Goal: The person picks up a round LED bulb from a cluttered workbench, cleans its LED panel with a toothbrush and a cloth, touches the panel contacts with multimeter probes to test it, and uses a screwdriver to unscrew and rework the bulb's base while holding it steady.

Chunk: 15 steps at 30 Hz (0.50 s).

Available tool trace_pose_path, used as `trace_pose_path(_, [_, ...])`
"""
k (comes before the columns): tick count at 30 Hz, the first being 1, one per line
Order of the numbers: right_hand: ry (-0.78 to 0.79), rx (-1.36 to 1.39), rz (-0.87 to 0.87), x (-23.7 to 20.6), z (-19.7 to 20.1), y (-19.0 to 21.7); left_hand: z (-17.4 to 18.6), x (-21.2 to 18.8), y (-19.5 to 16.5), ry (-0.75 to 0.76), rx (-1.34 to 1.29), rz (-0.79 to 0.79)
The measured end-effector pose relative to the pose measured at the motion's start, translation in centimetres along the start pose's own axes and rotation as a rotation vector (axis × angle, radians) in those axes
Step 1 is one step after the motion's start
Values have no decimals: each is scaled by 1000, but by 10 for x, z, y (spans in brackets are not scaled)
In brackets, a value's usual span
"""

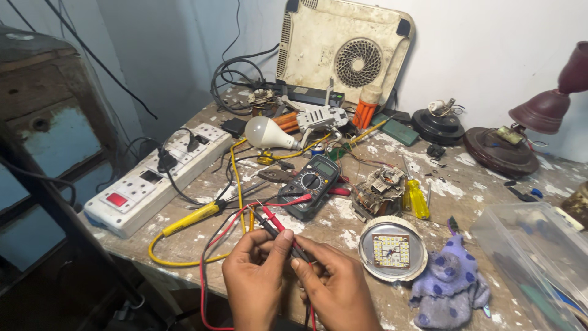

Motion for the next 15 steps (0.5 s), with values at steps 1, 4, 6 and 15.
trace_pose_path(1, [10, -48, 3, 2, 1, 4, 1, 1, 3, -14, 8, 15])
trace_pose_path(4, [16, -168, 6, 5, 6, 14, 7, 3, 6, -52, 34, 31])
trace_pose_path(6, [0, -215, 14, 9, 8, 20, 12, 5, 0, -79, 49, -7])
trace_pose_path(15, [-86, -429, 378, 47, 0, 81, 63, -15, -62, -477, 511, -271])
Point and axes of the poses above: each hand's wrist, its own x-axis towards the middle knuckle, its own z-axis out of the back of the hand, y = z × x, the point moved 10 cm from there along x, towards the middle knuckle, and after that the axes turned 10 degrees about z, right-handed, at the moved point
